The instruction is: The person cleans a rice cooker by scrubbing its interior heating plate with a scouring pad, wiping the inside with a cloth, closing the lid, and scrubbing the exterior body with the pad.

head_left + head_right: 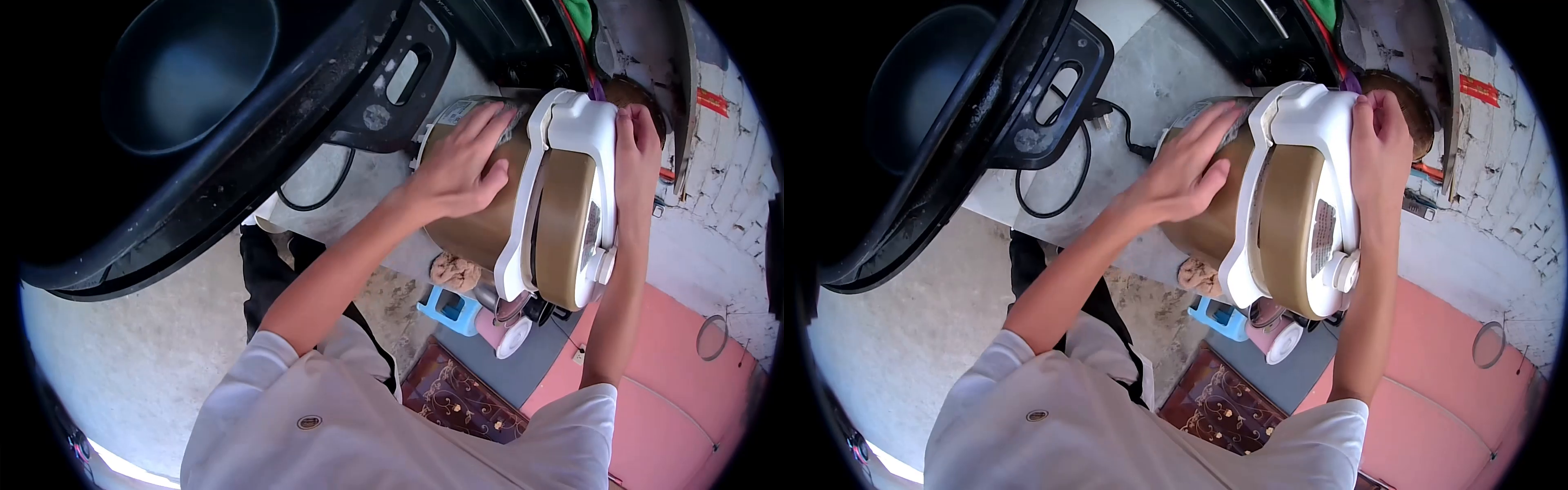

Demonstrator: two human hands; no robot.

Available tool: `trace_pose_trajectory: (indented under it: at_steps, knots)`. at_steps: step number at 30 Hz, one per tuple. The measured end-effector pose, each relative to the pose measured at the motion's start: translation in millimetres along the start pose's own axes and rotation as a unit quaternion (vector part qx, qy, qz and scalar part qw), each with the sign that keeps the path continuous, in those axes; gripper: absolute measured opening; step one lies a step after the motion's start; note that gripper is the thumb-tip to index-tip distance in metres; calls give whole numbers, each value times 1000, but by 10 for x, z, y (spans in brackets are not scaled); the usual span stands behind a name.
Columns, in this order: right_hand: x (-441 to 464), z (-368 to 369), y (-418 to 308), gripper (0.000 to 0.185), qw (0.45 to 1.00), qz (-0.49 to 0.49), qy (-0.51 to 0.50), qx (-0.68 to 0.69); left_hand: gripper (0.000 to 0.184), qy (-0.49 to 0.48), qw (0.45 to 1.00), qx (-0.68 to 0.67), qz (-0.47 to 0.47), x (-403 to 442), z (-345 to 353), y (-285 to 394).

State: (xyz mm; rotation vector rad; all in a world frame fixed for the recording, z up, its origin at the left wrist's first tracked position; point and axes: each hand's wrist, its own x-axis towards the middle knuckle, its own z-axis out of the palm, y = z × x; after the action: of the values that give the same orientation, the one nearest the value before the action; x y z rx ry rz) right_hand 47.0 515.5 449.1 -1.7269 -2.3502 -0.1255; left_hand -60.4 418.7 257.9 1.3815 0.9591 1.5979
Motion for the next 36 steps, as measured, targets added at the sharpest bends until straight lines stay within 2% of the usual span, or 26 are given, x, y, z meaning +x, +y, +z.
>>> trace_pose_trajectory:
  at_steps: [2,4,6,8,10,12,13,15,18,21,24,27,31,32,34,36]
  knots:
    - [8,-4,3,26,1000,-6,-3,7,67,-21,1000,-12,-11,24,56,-8]
    - [6,7,14,26,1000,10,-1,4,68,43,998,40,19,-320,109,150]
    - [22,17,30,26,1000,10,-4,12,73,14,1000,26,7,-614,186,340]
    - [2,1,36,27,1000,14,-10,13,77,10,997,70,19,-726,301,438]
    - [17,-1,29,29,1000,-5,4,-4,69,39,998,34,39,-412,183,263]
    - [42,-2,70,33,1000,-13,6,-11,66,4,998,-44,38,-80,58,34]
    - [39,-5,77,34,1000,-2,5,-26,66,5,998,-44,37,-160,89,80]
    - [65,1,75,35,999,7,13,-35,67,3,998,38,43,-335,125,215]
    - [59,25,187,37,999,-16,4,-37,64,8,998,32,56,-936,293,597]
    - [103,37,186,38,999,-27,6,-43,61,27,997,50,43,-1152,513,603]
    - [137,25,197,40,998,-46,-4,-52,67,73,994,48,65,-829,412,315]
    - [177,8,211,41,996,-71,-25,-50,64,73,997,34,-5,-452,265,83]
    - [237,29,239,43,991,-120,-24,-51,65,164,978,113,68,-1059,717,99]
    - [222,17,241,43,991,-123,-24,-43,65,165,976,121,67,-1254,911,138]
    - [208,-8,198,43,990,-125,-39,-55,60,226,966,122,8,-1457,1162,236]
    - [219,16,220,44,989,-136,-31,-49,59,232,965,126,8,-1300,1069,217]
